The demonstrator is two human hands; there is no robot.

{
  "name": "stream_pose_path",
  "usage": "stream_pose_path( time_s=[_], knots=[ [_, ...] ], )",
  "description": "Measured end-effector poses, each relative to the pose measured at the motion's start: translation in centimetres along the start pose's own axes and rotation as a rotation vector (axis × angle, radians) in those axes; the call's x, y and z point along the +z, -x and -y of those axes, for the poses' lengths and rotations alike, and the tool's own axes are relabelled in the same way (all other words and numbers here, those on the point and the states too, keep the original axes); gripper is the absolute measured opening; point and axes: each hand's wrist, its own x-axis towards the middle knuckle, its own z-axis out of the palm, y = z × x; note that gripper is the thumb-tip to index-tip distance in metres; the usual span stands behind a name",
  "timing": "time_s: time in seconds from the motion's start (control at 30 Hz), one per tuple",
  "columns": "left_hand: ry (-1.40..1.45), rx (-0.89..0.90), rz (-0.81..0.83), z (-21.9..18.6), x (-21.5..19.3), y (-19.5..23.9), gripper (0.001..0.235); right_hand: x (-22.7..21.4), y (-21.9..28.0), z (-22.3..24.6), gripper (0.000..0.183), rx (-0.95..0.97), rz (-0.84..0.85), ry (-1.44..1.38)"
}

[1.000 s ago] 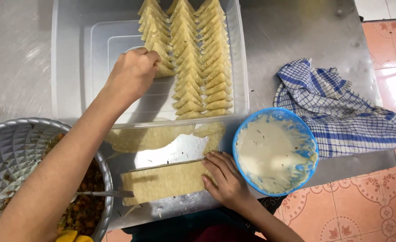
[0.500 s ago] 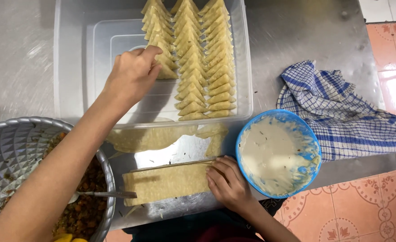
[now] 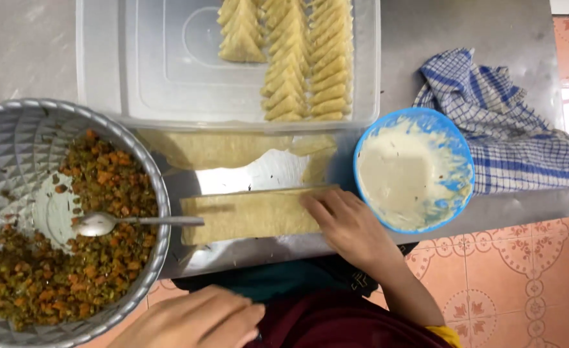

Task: Filling and folding samosa pastry sheets into triangles and sealing them with paste

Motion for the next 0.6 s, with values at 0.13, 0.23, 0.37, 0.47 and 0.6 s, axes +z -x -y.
stream_pose_path(
  time_s=[0.13,0.23,0.37,0.47,0.6],
  knots=[
    [0.06,-0.14,-0.004,1.7,7.8,1.1,0.039,-2.7,1.5,1.9,0.05,0.181,0.182,0.001],
    [-0.04,-0.402,0.082,3.7,10.5,-0.2,0.073,-2.6,3.6,1.9,0.044,0.305,0.026,-0.219],
    [-0.143,-0.336,-0.262,6.9,14.5,-0.8,0.082,3.4,8.0,0.5,0.042,0.633,-0.44,-0.759],
    [-0.158,-0.323,-0.323,7.3,15.7,-0.4,0.081,5.6,8.9,-0.1,0.042,0.743,-0.625,-1.018],
    [-0.184,-0.312,-0.347,6.6,15.0,-1.0,0.08,8.2,7.9,-0.6,0.04,0.654,-0.793,-1.336]
  ],
)
